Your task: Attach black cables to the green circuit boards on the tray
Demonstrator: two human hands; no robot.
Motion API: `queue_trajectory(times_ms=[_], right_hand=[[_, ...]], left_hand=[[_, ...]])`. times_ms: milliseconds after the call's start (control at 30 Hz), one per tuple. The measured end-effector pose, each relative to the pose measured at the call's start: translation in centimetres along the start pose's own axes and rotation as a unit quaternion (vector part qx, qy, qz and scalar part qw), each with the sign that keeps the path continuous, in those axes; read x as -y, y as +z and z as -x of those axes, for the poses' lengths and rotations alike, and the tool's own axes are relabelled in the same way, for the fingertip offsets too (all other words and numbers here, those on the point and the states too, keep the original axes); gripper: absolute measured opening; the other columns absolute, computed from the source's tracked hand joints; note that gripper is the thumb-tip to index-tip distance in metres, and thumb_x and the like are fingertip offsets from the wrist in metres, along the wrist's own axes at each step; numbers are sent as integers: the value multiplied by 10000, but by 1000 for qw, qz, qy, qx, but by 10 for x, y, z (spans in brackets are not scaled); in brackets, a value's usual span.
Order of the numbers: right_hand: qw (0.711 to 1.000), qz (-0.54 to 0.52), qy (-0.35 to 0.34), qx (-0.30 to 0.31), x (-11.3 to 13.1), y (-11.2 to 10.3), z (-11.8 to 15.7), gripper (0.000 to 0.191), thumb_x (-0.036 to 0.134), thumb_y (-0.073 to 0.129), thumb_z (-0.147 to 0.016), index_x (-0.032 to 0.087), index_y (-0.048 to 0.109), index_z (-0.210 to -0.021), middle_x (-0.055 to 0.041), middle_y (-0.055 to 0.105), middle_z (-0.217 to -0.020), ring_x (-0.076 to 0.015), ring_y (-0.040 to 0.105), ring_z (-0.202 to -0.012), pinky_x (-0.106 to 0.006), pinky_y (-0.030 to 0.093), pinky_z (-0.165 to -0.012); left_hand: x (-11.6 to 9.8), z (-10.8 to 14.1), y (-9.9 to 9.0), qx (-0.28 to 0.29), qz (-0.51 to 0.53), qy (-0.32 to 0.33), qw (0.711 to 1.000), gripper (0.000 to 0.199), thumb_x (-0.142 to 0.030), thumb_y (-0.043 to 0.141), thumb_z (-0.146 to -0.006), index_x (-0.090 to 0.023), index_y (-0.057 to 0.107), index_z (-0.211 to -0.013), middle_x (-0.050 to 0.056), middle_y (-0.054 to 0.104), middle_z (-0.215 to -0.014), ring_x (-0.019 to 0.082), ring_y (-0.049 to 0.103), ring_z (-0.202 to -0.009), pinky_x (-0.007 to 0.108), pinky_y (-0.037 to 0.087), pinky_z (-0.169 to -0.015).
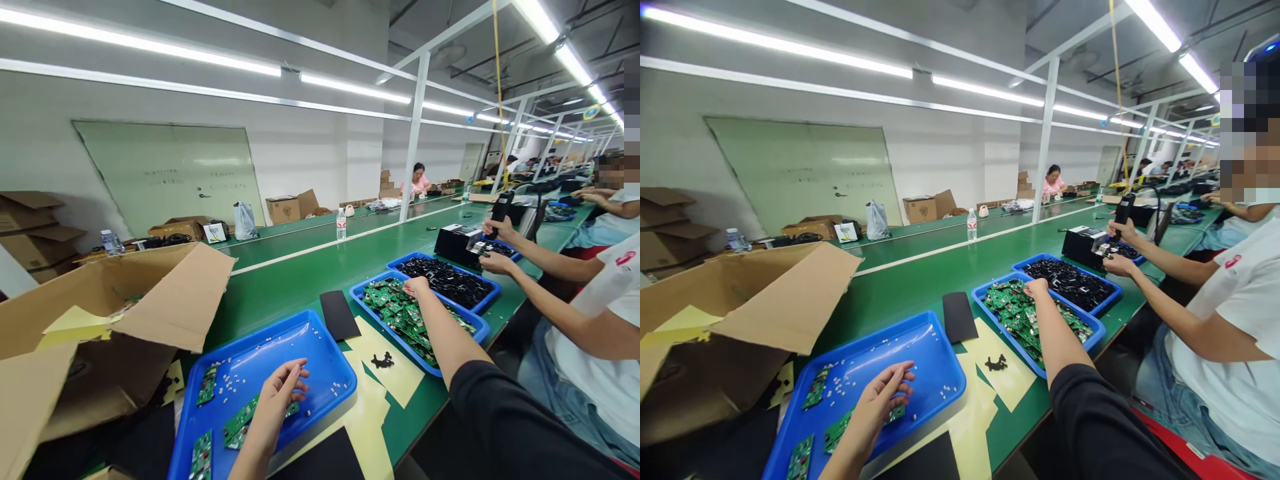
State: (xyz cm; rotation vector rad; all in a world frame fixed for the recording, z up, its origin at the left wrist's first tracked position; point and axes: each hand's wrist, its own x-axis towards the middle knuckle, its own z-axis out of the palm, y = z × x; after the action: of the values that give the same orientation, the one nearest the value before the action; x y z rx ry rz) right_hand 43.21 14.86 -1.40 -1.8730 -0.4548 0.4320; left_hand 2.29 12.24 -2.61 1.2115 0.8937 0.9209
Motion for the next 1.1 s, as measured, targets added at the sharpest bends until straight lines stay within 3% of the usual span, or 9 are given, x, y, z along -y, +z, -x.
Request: queue_trajectory(times_ms=[133,233,400,533,633,733,833,900,1100], right_hand=[[993,96,56,26,1,-2,-1,296,307,553,-910,136,540,-1151,-85,573,-1120,-194,600,-931,-379,528,-779],[986,159,47,34,6,-8,2,300,303,567,-902,120,548,-1138,-97,574,-1118,-200,597,-942,-380,522,-793],[971,225,-47,73,20,-8,21,304,282,574,-895,138,539,-1160,-96,554,-1167,-223,571,-1013,-422,490,-854],[944,217,-164,188,22,11,69,490,245,564,-873,86,419,-1313,-155,600,-1080,-224,613,-885,-397,493,-828],[885,166,-240,362,12,27,137,521,337,591,-832,203,454,-1317,-69,646,-1003,-176,627,-767,-316,525,-741],[669,66,-316,669,-5,38,217,456,366,543,-838,222,520,-1269,-68,654,-997,-195,627,-849,-314,529,-726],[555,110,-326,757,-19,51,281,437,283,600,-780,214,581,-1211,-72,645,-1046,-186,631,-836,-290,520,-734],[537,148,-380,739,-26,60,308,433,248,613,-765,196,594,-1195,-87,638,-1052,-213,625,-871,-323,508,-780],[565,236,-489,621,-38,72,339,362,200,564,-808,142,596,-1165,-153,622,-1080,-311,602,-993,-440,491,-839]], left_hand=[[-7,-3,-11,-4,20,34,999,455,-504,747,-612,-146,700,-889,51,647,-770,128,571,-624,233,476,-564],[-27,-4,-22,-54,75,91,992,438,-457,798,-552,-146,701,-844,29,635,-719,110,555,-574,229,480,-546],[-74,24,-42,-165,107,212,957,382,-411,818,-522,-162,700,-786,-6,612,-659,73,515,-511,183,446,-489],[-82,73,-60,-233,-9,233,944,342,-432,745,-618,-165,690,-825,4,624,-689,79,516,-521,192,447,-507],[-56,110,-70,-243,-175,110,948,314,-435,697,-645,-152,682,-780,18,625,-654,105,514,-523,213,432,-500],[-10,139,-74,-237,-298,-11,924,335,-437,669,-633,-141,684,-788,36,630,-666,124,503,-522,249,423,-518],[32,157,-71,-271,-296,-59,914,446,-448,642,-638,-136,650,-957,76,650,-878,93,457,-478,275,426,-529],[46,161,-66,-279,-263,-78,920,516,-430,661,-621,-143,615,-1047,75,623,-947,60,405,-450,260,406,-507],[36,149,-55,-278,-111,-122,946,524,-396,716,-600,-137,608,-1043,-12,549,-740,47,421,-480,197,353,-496]])
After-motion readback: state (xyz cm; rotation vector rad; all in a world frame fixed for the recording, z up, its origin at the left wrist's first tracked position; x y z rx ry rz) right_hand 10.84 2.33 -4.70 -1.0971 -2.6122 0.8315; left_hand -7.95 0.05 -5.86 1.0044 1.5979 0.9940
